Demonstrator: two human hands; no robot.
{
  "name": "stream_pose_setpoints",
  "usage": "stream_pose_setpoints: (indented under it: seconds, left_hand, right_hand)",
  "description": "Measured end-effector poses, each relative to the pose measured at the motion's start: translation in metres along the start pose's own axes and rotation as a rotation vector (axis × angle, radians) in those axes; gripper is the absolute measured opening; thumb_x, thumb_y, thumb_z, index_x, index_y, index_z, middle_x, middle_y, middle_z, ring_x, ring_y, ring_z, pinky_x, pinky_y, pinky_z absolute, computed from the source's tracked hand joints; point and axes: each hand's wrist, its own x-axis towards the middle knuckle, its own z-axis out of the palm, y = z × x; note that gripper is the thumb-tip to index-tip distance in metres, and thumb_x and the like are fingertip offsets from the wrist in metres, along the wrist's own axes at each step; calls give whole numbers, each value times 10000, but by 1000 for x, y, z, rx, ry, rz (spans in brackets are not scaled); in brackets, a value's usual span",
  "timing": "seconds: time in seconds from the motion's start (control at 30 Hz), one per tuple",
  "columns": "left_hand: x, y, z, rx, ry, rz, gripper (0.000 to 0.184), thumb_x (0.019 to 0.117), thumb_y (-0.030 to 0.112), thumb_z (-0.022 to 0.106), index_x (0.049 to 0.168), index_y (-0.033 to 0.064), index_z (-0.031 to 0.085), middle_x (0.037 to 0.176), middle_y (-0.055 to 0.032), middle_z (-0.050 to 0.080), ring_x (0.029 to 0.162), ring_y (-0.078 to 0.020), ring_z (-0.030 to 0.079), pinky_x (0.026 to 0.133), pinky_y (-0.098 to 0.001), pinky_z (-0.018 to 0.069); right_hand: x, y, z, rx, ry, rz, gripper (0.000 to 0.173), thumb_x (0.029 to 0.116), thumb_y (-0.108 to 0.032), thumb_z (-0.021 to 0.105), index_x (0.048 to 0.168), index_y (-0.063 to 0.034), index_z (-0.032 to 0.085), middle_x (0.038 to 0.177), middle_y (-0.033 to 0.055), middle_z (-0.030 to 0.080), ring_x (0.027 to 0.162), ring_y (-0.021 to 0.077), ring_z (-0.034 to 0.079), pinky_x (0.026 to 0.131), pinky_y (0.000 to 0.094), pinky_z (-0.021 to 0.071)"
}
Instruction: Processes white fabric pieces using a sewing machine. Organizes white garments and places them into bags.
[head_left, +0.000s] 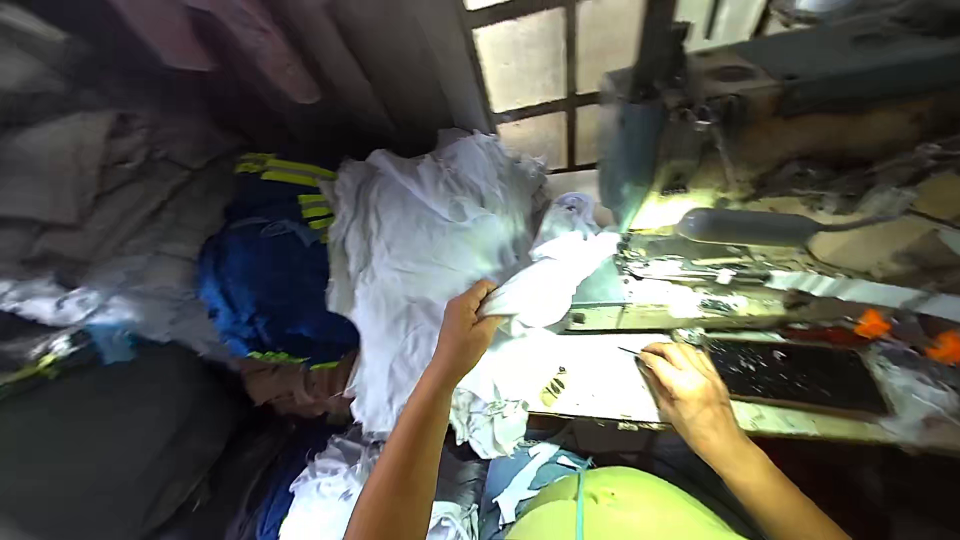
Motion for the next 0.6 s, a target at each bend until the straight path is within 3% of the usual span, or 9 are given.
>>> stream_pose_setpoints:
  seconds: [0.07, 0.1, 0.17, 0.2, 0.27, 0.37, 0.43, 0.5, 0.6]
  left_hand:
    - [-5, 30, -34, -250, -77, 85, 118, 948, 55, 609, 1037, -9, 655, 860, 16, 660, 777, 14, 626, 745, -189, 547]
    - [-8, 47, -47, -263, -125, 152, 157, 958, 77, 640, 1070, -29, 665, 877, -12, 688, 785, 5, 640, 751, -193, 553]
    - [-6, 79, -62, -167, -205, 243, 216, 967, 128, 672, 1078, -57, 684, 870, -92, 702, 778, -64, 643, 738, -233, 534]
    - [-2, 90, -67, -138, -244, 269, 223, 968, 126, 670, 1074, -70, 683, 856, -118, 691, 770, -99, 632, 723, -258, 518]
    - [8, 100, -72, -188, -284, 290, 206, 953, 79, 670, 1067, -94, 667, 841, -118, 662, 757, -102, 593, 699, -246, 487]
    - [12, 101, -77, -369, -259, 236, 177, 919, -10, 678, 1058, -116, 650, 872, -126, 649, 762, -90, 577, 697, -223, 482]
    - [8, 96, -83, -445, -233, 204, 188, 895, -49, 682, 1063, -123, 641, 885, -133, 650, 777, -94, 589, 717, -226, 496]
    - [4, 90, -91, -413, -188, 193, 178, 897, -50, 683, 1053, -126, 644, 879, -143, 652, 783, -103, 592, 726, -232, 497]
    - [2, 73, -93, -427, -110, 151, 137, 920, -55, 649, 1038, -126, 641, 863, -131, 631, 756, -80, 550, 692, -214, 467]
  right_hand:
    - [10, -12, 3, 169, 10, -15, 231, 940, -184, 611, 992, -24, 769, 1038, 157, 732, 991, 317, 699, 863, 455, 569]
    - [12, -24, 7, 357, -26, 34, 257, 935, -212, 638, 1025, -5, 762, 1069, 129, 738, 1019, 230, 702, 900, 366, 568]
    - [19, -57, 16, 943, -209, 355, 226, 951, -115, 631, 1132, 16, 668, 1090, -21, 732, 987, 31, 702, 889, 208, 582]
    - [25, -71, 24, 1235, -310, 554, 232, 1020, -105, 512, 1215, -2, 583, 1097, -45, 734, 971, 54, 721, 884, 251, 607]
    - [42, -90, 45, 1576, -406, 801, 365, 1106, -362, 329, 1274, -102, 522, 1078, -47, 746, 964, 115, 734, 869, 323, 615]
    - [65, -109, 59, 1707, -422, 926, 506, 1102, -495, 195, 1132, -191, 598, 909, -92, 748, 837, 66, 726, 767, 279, 610]
    - [70, -117, 56, 1627, -432, 806, 406, 1123, -341, 230, 1083, -247, 622, 829, -151, 719, 739, 2, 680, 705, 211, 576]
    - [67, -115, 51, 1429, -396, 572, 235, 1085, -125, 328, 1249, -203, 478, 967, -208, 681, 785, -43, 660, 691, 170, 564]
    - [64, -103, 55, 1327, -257, 458, 302, 1041, -69, 420, 1336, -102, 362, 1158, -162, 636, 957, -31, 672, 784, 193, 581]
